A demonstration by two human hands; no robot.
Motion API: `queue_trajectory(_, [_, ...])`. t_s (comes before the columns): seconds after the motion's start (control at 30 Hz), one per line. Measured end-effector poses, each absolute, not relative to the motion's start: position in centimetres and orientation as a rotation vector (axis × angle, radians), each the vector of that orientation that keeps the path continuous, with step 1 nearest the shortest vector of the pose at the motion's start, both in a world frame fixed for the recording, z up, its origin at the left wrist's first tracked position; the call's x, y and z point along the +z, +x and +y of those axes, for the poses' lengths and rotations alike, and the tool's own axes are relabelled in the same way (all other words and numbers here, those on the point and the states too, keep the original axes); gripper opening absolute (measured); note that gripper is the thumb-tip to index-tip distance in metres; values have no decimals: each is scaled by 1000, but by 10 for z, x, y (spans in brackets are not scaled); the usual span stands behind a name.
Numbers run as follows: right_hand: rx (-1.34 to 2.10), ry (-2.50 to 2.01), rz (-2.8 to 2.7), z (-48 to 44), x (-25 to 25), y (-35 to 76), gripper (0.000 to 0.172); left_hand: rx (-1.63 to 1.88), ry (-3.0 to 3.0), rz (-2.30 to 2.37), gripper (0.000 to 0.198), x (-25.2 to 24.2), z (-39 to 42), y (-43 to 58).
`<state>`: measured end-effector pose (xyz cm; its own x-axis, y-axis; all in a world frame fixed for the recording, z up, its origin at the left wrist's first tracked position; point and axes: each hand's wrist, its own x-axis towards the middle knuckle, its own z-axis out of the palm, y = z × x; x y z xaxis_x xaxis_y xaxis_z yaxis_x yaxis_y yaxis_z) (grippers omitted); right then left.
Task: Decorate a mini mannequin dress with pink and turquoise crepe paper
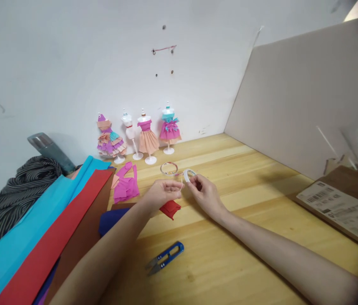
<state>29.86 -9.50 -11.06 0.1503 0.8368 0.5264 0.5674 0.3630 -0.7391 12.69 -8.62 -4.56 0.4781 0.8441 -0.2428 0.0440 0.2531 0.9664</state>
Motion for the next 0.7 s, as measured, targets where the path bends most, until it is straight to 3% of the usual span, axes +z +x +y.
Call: queue_trajectory(0.7, [358, -1354, -1693, -96, -111, 302, 13, 554, 1110, 984, 19, -35, -67, 109])
